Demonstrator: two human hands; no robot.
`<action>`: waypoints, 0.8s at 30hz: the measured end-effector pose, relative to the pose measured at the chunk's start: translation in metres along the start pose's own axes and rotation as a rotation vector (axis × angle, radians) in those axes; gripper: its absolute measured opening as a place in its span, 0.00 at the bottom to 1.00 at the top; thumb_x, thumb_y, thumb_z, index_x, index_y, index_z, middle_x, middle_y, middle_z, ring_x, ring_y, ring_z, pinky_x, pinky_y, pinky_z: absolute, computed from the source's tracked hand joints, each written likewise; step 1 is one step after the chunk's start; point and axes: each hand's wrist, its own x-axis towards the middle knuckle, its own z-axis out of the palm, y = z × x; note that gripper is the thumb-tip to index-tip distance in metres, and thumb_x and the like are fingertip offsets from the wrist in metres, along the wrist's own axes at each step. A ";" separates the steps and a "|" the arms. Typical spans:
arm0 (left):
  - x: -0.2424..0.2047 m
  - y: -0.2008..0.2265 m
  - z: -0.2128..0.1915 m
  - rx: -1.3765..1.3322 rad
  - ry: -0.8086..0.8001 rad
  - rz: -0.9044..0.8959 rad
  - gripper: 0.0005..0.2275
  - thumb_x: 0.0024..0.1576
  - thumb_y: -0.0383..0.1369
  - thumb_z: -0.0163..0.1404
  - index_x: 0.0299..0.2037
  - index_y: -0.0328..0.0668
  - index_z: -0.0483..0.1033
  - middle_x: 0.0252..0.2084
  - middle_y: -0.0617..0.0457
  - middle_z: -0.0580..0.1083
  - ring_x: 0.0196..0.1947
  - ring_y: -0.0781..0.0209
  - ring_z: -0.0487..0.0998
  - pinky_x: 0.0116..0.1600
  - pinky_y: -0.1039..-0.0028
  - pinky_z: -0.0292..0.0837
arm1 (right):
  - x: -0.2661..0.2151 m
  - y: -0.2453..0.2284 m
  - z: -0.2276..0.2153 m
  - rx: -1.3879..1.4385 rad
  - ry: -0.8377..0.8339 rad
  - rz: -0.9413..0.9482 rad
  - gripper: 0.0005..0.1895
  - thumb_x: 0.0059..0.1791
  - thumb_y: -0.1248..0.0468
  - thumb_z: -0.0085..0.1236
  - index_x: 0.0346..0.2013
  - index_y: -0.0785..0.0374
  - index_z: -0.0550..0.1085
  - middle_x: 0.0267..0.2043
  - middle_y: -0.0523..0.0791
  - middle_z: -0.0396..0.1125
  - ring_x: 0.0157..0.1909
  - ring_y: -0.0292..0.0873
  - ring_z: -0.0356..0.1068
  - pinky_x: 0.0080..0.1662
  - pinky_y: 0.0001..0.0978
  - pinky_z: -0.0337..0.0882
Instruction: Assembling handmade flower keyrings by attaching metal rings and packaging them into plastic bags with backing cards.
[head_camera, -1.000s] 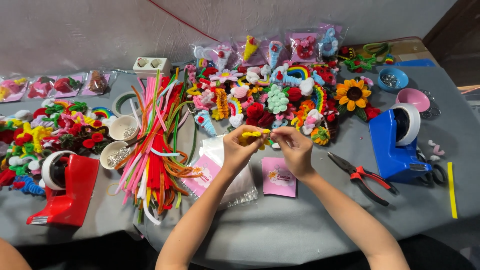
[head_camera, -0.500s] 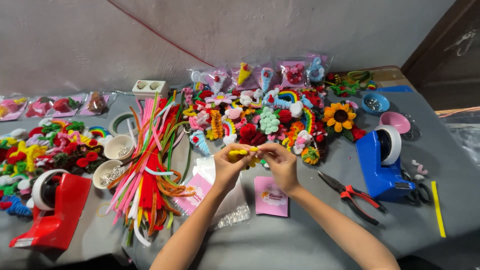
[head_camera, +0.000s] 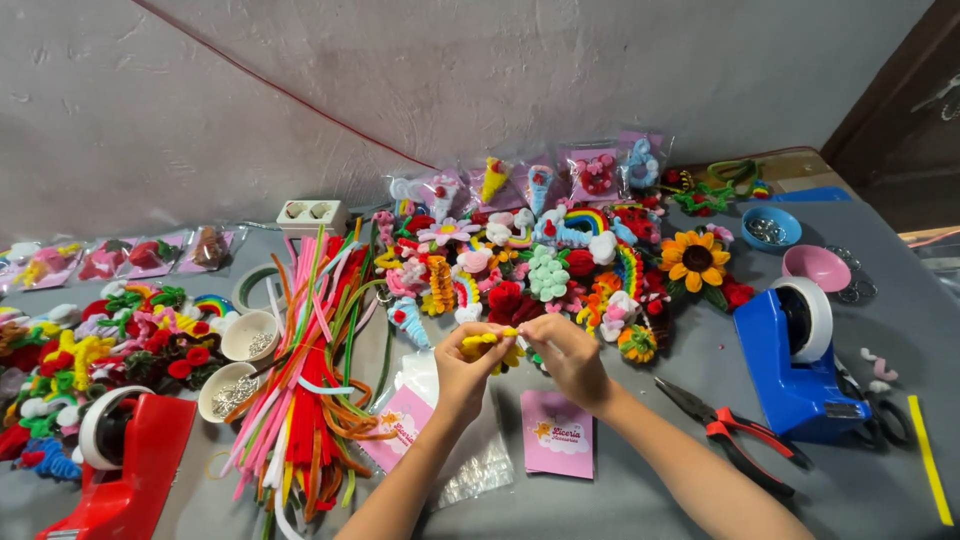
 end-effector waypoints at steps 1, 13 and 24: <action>0.000 0.000 0.000 -0.002 0.003 -0.004 0.08 0.49 0.20 0.66 0.36 0.31 0.80 0.41 0.40 0.82 0.42 0.55 0.82 0.48 0.66 0.79 | -0.001 0.001 0.000 -0.001 -0.005 0.003 0.09 0.45 0.74 0.67 0.23 0.61 0.77 0.28 0.42 0.77 0.31 0.43 0.79 0.36 0.29 0.79; 0.015 -0.028 -0.012 -0.236 -0.048 -0.187 0.08 0.55 0.26 0.62 0.42 0.39 0.78 0.40 0.44 0.80 0.40 0.54 0.83 0.45 0.68 0.80 | -0.016 -0.005 0.011 0.392 0.084 0.542 0.08 0.49 0.72 0.65 0.42 0.67 0.76 0.34 0.50 0.78 0.40 0.38 0.78 0.47 0.31 0.79; -0.005 0.014 0.008 0.216 0.039 0.158 0.08 0.47 0.22 0.68 0.33 0.38 0.83 0.36 0.47 0.83 0.37 0.61 0.84 0.44 0.74 0.81 | 0.010 -0.004 0.002 -0.077 -0.050 -0.163 0.09 0.47 0.75 0.66 0.26 0.61 0.77 0.30 0.40 0.74 0.31 0.41 0.76 0.41 0.28 0.77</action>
